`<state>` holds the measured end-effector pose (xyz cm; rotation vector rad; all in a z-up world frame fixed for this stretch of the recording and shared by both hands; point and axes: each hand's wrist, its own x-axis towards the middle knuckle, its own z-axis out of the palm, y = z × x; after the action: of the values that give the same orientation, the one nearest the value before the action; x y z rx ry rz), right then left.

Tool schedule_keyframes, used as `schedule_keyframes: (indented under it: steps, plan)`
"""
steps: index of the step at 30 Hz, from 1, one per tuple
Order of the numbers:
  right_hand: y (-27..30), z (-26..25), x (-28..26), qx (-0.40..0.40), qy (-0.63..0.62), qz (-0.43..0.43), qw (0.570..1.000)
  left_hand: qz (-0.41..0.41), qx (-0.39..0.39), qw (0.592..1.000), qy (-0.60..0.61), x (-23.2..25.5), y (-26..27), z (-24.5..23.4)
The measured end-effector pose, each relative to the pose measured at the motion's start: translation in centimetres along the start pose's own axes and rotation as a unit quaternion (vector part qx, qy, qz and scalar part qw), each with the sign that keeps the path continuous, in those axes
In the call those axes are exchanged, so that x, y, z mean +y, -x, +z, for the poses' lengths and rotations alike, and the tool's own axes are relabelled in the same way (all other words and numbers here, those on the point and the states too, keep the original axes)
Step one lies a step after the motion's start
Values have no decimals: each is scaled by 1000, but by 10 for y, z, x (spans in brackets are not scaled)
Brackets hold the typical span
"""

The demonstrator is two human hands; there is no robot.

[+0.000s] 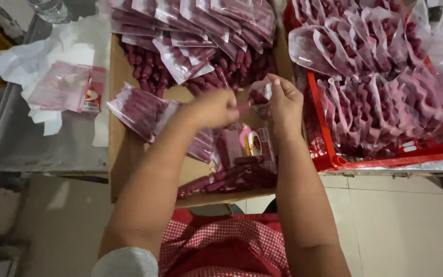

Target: Manually packing small sausage-shaped food items into individual plastic bags from a bulk container.

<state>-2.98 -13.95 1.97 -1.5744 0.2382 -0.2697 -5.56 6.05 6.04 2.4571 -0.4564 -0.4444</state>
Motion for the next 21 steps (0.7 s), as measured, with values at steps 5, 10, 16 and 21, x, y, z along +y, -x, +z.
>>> schedule_keyframes:
  steps: [5, 10, 16, 21]
  plan:
    - [32, 13, -32, -11, 35, -39, 999, 81, 150, 982, 77, 13, 3, -8]
    - [27, 17, -21, -36, 80, -98, 991, 162, 247, 953, 68, -9, -54, 40]
    - [28, 21, -7, -93, 118, -104, 983, 165, 367, 910, -99, -28, -81, 77]
    - [22, 24, 8, -141, 35, -41, 989, 99, 309, 946, -19, 1, -39, 46]
